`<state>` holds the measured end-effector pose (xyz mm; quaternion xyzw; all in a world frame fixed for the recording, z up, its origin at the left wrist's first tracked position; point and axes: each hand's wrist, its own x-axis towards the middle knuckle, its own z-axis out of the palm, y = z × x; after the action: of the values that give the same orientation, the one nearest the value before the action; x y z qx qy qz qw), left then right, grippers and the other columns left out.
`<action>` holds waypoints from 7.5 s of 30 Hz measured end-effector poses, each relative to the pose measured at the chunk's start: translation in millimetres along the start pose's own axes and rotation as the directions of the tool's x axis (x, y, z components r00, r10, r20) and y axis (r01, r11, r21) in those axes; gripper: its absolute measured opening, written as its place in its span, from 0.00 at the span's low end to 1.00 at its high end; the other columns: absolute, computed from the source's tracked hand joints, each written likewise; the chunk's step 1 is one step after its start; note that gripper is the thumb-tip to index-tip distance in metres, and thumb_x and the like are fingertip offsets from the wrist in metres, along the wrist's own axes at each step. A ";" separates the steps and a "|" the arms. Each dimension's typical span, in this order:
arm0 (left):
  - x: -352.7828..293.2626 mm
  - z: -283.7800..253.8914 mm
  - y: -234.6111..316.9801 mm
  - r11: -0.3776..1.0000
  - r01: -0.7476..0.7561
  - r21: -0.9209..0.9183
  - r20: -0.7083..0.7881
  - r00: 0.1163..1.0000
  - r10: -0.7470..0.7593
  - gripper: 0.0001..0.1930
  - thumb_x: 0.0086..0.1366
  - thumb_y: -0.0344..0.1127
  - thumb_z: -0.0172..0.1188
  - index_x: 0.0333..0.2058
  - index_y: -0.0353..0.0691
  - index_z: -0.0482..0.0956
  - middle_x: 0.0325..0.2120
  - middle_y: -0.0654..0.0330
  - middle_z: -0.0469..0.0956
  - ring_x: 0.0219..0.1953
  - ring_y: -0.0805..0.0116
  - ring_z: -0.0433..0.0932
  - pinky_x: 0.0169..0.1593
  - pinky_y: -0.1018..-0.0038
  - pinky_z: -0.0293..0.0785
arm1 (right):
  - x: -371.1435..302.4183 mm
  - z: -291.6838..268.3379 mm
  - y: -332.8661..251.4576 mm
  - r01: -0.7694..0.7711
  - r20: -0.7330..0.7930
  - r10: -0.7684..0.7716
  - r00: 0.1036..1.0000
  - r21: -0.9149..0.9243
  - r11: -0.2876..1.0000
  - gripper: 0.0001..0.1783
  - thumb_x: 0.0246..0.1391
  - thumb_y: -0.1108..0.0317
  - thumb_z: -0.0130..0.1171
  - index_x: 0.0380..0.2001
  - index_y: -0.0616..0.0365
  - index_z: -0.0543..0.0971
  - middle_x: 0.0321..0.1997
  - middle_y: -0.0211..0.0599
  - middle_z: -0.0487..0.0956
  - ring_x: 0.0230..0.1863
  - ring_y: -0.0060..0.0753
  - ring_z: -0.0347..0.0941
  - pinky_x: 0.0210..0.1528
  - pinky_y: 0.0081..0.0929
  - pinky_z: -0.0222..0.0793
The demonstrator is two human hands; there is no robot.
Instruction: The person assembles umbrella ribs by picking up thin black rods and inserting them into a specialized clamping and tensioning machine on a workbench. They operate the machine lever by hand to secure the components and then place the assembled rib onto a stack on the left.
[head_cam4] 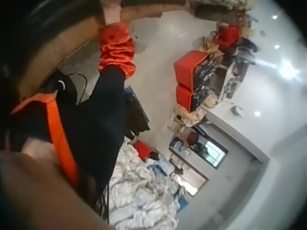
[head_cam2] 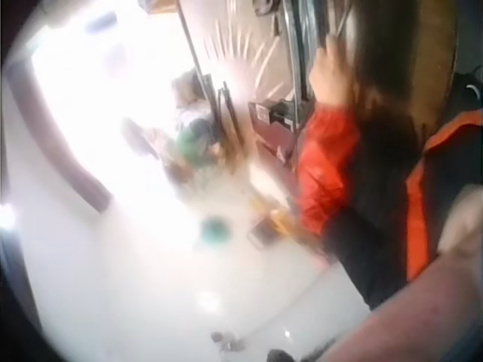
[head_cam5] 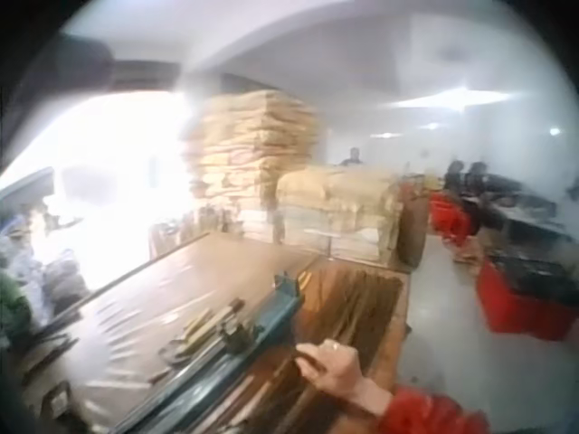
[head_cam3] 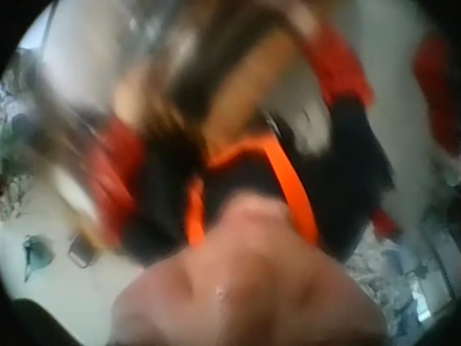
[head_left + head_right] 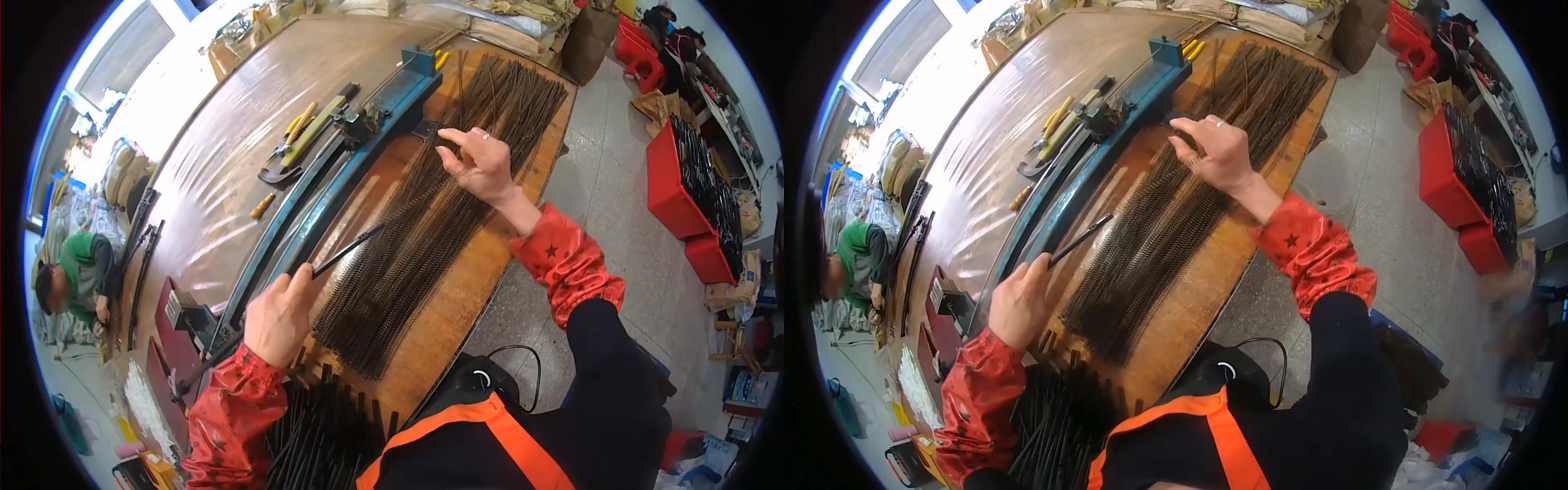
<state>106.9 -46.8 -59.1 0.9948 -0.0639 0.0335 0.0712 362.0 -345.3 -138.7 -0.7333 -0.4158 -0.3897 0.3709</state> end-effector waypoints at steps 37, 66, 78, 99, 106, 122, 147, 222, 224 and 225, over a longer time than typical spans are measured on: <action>-152.6 -64.6 -45.0 0.963 0.267 -0.024 -0.174 0.948 -0.267 0.18 0.64 0.25 0.59 0.53 0.44 0.79 0.29 0.50 0.76 0.30 0.48 0.78 0.34 0.59 0.73 | 7.1 72.2 -176.1 -0.513 0.516 0.181 0.837 0.624 0.589 0.08 0.59 0.66 0.67 0.32 0.59 0.85 0.31 0.29 0.80 0.38 0.24 0.73 0.44 0.23 0.69; -233.4 -144.7 -96.9 0.857 0.507 0.086 -0.706 0.638 -0.306 0.12 0.71 0.31 0.58 0.49 0.34 0.80 0.42 0.42 0.82 0.45 0.47 0.83 0.49 0.67 0.76 | 26.7 159.2 -211.6 -0.584 0.769 0.027 0.639 0.462 0.668 0.13 0.70 0.63 0.52 0.47 0.60 0.80 0.23 0.26 0.74 0.28 0.20 0.69 0.33 0.23 0.68; -359.5 -116.5 -96.4 0.699 0.711 0.078 -0.583 0.601 -0.547 0.13 0.68 0.28 0.59 0.51 0.35 0.79 0.40 0.44 0.81 0.40 0.48 0.82 0.44 0.63 0.76 | 74.8 260.2 -361.7 -0.140 0.373 -0.450 0.811 0.872 0.469 0.09 0.57 0.60 0.66 0.37 0.52 0.86 0.29 0.39 0.85 0.31 0.36 0.83 0.38 0.31 0.76; -356.3 -69.6 -137.9 0.750 0.655 0.093 -0.402 0.714 -0.573 0.15 0.68 0.35 0.59 0.53 0.50 0.79 0.30 0.52 0.77 0.33 0.50 0.79 0.35 0.59 0.75 | 71.6 192.4 -158.3 0.457 0.413 -0.479 0.774 0.158 0.875 0.05 0.58 0.70 0.61 0.37 0.49 0.80 0.38 0.26 0.83 0.48 0.31 0.77 0.66 0.38 0.50; -281.5 -49.8 -159.1 0.848 0.530 0.033 -0.402 0.783 -0.474 0.16 0.67 0.29 0.58 0.53 0.44 0.79 0.35 0.49 0.81 0.37 0.48 0.81 0.40 0.60 0.77 | 76.7 161.2 -120.3 0.435 0.426 -0.447 0.786 0.132 0.891 0.05 0.62 0.66 0.59 0.35 0.54 0.79 0.36 0.33 0.81 0.45 0.40 0.75 0.59 0.41 0.60; -316.1 -54.6 -143.2 0.815 0.566 0.121 -0.274 0.808 -0.521 0.15 0.66 0.31 0.59 0.51 0.51 0.80 0.30 0.56 0.78 0.33 0.52 0.81 0.36 0.60 0.78 | 87.2 167.1 -101.6 0.426 0.396 -0.444 0.804 0.137 0.894 0.03 0.57 0.70 0.62 0.33 0.56 0.82 0.34 0.35 0.82 0.42 0.42 0.75 0.51 0.39 0.65; -224.9 11.3 -164.4 0.878 0.438 -0.191 -0.421 0.772 -0.476 0.14 0.66 0.45 0.63 0.44 0.44 0.84 0.31 0.53 0.79 0.34 0.50 0.80 0.39 0.60 0.76 | 56.2 170.0 -71.1 0.341 0.348 -0.370 0.862 0.143 0.929 0.12 0.62 0.69 0.61 0.49 0.55 0.82 0.47 0.37 0.83 0.53 0.41 0.76 0.58 0.35 0.65; -242.6 19.9 21.5 0.932 0.353 -0.080 -0.082 0.930 -0.359 0.16 0.65 0.43 0.58 0.51 0.58 0.76 0.24 0.58 0.76 0.24 0.54 0.80 0.22 0.59 0.72 | -52.5 34.3 -241.7 -0.639 0.865 -0.145 0.481 0.459 0.617 0.16 0.67 0.67 0.52 0.49 0.64 0.82 0.29 0.34 0.82 0.31 0.24 0.77 0.37 0.24 0.71; -232.9 27.3 23.7 0.965 0.253 -0.071 -0.082 0.962 -0.259 0.18 0.57 0.32 0.59 0.48 0.45 0.78 0.31 0.57 0.74 0.32 0.55 0.79 0.27 0.59 0.75 | -45.8 31.2 -249.3 -0.565 0.856 -0.187 0.482 0.467 0.680 0.14 0.63 0.71 0.53 0.46 0.63 0.82 0.28 0.41 0.81 0.30 0.32 0.79 0.35 0.27 0.73; -226.0 27.9 23.1 0.973 0.180 -0.142 -0.205 0.957 -0.207 0.17 0.58 0.30 0.59 0.48 0.42 0.77 0.29 0.56 0.73 0.31 0.54 0.78 0.28 0.59 0.75 | -46.7 31.1 -246.0 -0.587 0.847 -0.197 0.494 0.492 0.642 0.14 0.62 0.72 0.54 0.47 0.63 0.82 0.29 0.43 0.80 0.30 0.37 0.79 0.36 0.30 0.73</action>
<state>-118.2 -46.0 -100.6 0.9803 0.0403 0.1315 0.1415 132.7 -239.9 -138.8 -0.6537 -0.5620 0.2738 0.4265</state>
